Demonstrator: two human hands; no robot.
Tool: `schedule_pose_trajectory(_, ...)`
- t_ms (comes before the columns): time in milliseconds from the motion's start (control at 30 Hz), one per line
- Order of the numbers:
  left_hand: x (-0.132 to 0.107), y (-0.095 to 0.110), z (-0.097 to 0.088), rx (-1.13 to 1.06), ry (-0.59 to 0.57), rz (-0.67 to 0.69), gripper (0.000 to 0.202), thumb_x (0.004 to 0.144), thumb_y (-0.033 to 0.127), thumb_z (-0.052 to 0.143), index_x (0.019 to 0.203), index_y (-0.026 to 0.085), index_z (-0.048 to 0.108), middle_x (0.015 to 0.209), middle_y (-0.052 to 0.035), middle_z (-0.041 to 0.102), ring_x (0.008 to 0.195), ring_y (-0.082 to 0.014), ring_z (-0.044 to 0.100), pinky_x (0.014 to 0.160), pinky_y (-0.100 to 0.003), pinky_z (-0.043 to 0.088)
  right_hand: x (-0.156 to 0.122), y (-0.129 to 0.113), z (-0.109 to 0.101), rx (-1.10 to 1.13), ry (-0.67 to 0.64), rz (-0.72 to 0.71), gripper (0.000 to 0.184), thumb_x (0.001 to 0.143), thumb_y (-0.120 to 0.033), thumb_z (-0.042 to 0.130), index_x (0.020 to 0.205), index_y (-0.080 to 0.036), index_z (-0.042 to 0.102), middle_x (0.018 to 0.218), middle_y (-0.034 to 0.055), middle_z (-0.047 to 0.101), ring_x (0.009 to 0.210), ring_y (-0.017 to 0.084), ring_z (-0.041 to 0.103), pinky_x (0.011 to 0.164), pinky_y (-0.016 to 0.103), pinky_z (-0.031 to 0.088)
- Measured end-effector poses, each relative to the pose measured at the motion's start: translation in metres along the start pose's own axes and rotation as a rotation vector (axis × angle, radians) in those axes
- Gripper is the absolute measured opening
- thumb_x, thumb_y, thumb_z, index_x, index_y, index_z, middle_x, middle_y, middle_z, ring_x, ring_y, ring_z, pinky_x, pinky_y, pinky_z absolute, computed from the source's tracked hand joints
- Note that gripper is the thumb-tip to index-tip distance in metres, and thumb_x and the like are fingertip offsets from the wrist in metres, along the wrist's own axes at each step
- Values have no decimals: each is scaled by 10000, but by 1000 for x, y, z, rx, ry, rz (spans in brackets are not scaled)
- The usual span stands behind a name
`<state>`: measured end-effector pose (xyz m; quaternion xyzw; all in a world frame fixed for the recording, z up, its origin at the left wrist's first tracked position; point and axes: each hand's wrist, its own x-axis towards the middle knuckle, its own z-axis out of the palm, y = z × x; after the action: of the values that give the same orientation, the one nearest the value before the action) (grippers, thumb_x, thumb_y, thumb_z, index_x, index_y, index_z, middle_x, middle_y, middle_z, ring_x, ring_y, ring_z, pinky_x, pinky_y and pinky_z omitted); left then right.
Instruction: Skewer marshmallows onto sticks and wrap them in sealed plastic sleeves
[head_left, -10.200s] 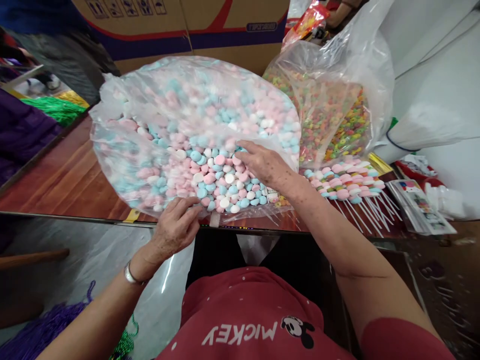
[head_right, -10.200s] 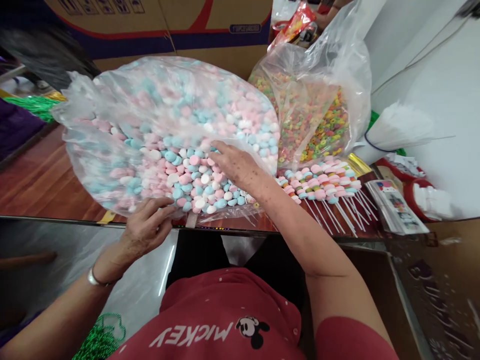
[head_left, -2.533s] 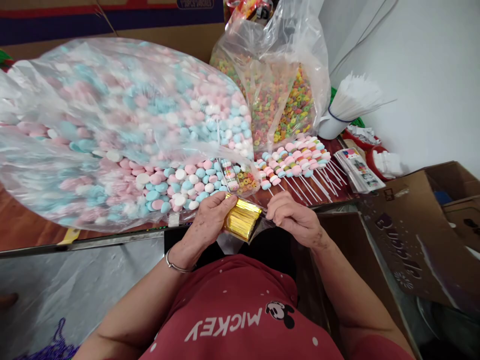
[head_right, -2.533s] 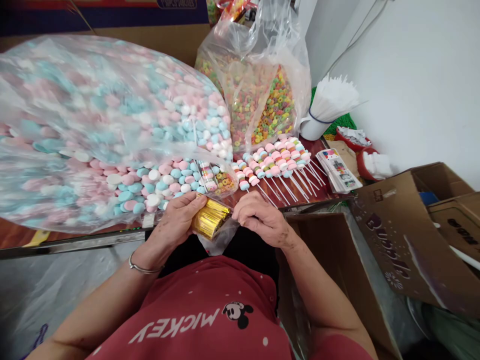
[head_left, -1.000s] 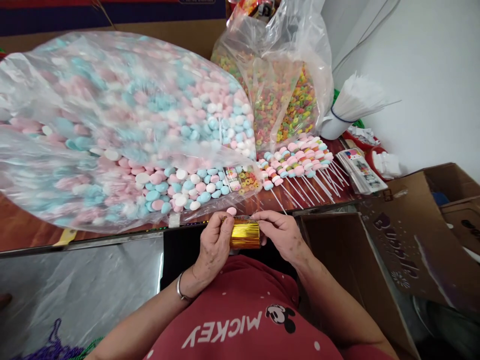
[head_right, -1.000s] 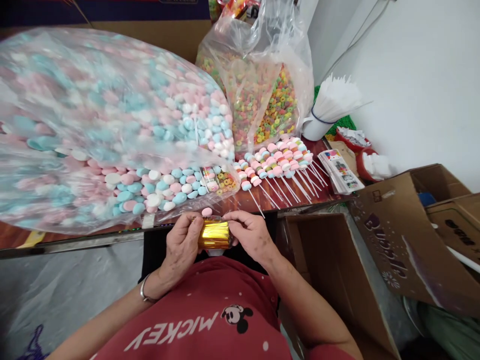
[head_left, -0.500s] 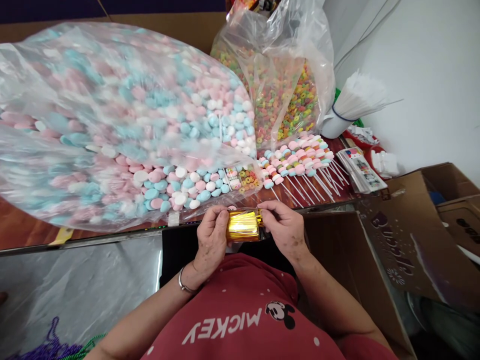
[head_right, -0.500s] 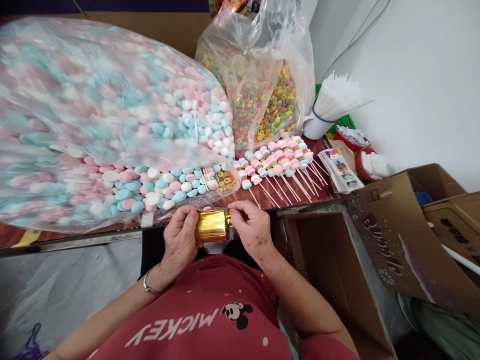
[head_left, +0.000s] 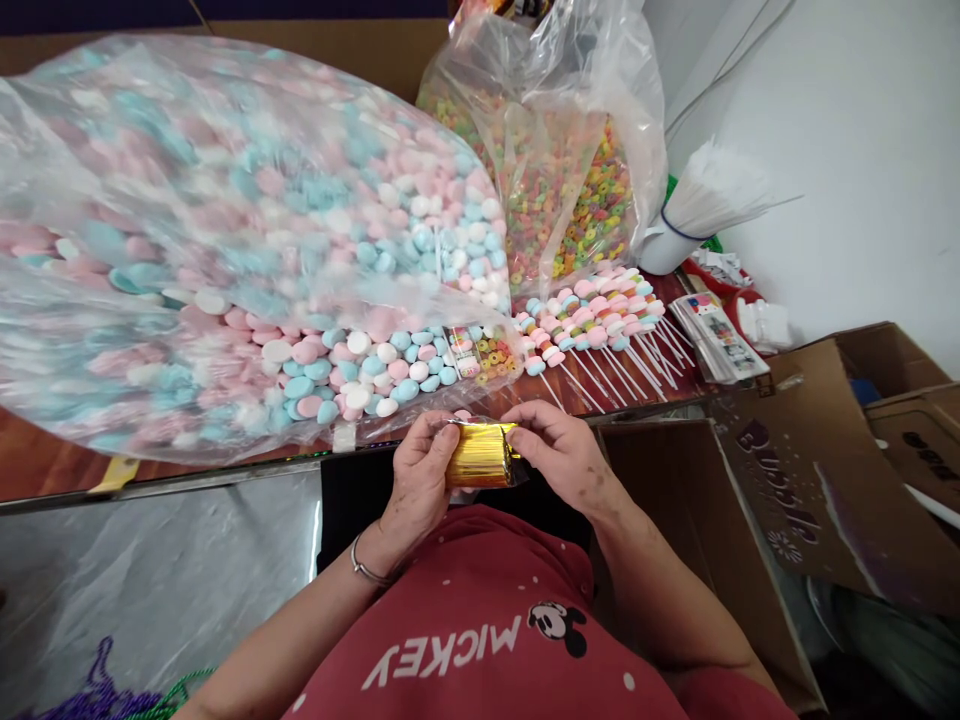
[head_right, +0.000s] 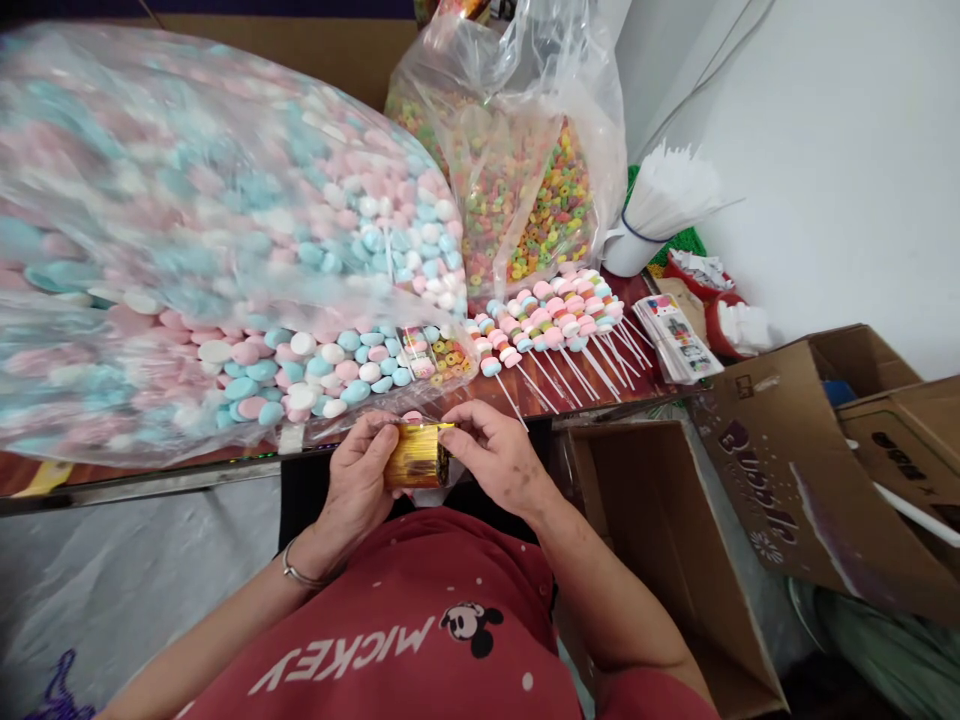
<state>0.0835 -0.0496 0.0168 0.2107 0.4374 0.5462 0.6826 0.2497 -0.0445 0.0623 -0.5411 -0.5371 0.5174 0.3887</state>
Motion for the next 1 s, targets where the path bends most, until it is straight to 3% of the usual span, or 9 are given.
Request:
schedule_pose_trajectory(100, -3, -4, -2, 14, -17, -38, 432, 673, 454, 847, 907, 199, 589, 859, 19, 658, 406, -86, 561, 235, -185, 425, -1, -4, 0, -153, 9, -78, 169, 872, -306, 571, 872, -196, 700, 796, -1, 704, 726, 136, 632, 672, 230, 496)
schedule_pose_trajectory(233, -5, -10, -2, -8, -62, -71, 429, 684, 421, 853, 943, 197, 593, 785, 40, 626, 372, -70, 530, 248, -170, 413, -4, -5, 5, -304, 177, -270, 175, 914, -272, 530, 892, -207, 690, 869, 19, 728, 801, 154, 669, 770, 251, 522)
schedule_pose_trajectory(300, -5, -10, -1, -56, -111, -87, 422, 697, 397, 849, 974, 201, 599, 768, 40, 618, 405, -83, 551, 269, -176, 431, -5, -7, 7, -345, 200, -343, 150, 914, -258, 539, 925, -210, 681, 916, 27, 730, 840, 158, 674, 817, 260, 526)
schedule_pose_trajectory(367, -5, -10, -1, -110, -163, -124, 414, 700, 370, 851, 987, 205, 603, 804, 23, 634, 490, -111, 603, 309, -191, 476, -7, -10, 7, -340, 159, -322, 132, 894, -251, 563, 966, -213, 668, 934, 26, 724, 831, 153, 671, 811, 260, 530)
schedule_pose_trajectory(500, -4, -8, -2, -178, -215, -216, 395, 717, 340, 846, 999, 210, 602, 878, 2, 656, 618, -143, 654, 382, -214, 534, -7, -15, 5, -195, 39, -126, 240, 818, -254, 598, 1054, -213, 615, 886, 8, 689, 711, 127, 630, 674, 245, 528)
schedule_pose_trajectory(600, -3, -8, -4, -211, -211, -215, 433, 719, 344, 848, 1046, 216, 595, 885, -1, 664, 624, -142, 653, 400, -213, 533, -5, -18, 4, -116, 29, -50, 226, 753, -247, 606, 973, -208, 575, 834, -6, 642, 666, 118, 586, 616, 239, 504)
schedule_pose_trajectory(700, -2, -8, -4, -233, -209, -184, 424, 723, 356, 847, 1033, 217, 592, 873, 2, 680, 616, -145, 652, 396, -220, 534, -1, -19, 4, -88, 52, -27, 162, 736, -254, 593, 884, -211, 544, 783, -14, 616, 652, 118, 563, 605, 242, 491)
schedule_pose_trajectory(833, 0, -9, -3, -270, -217, -157, 395, 740, 393, 833, 1001, 216, 597, 880, 6, 688, 627, -139, 655, 402, -204, 520, 1, -21, 7, -87, 71, -22, 183, 738, -276, 614, 901, -207, 569, 771, -12, 628, 658, 123, 568, 622, 248, 492)
schedule_pose_trajectory(1000, 3, -9, -3, -309, -222, -149, 367, 765, 448, 800, 980, 219, 610, 871, 0, 694, 651, -148, 661, 414, -199, 505, 3, -30, 9, -126, -7, -45, 119, 798, -257, 584, 886, -202, 642, 736, -19, 643, 640, 119, 575, 603, 228, 481)
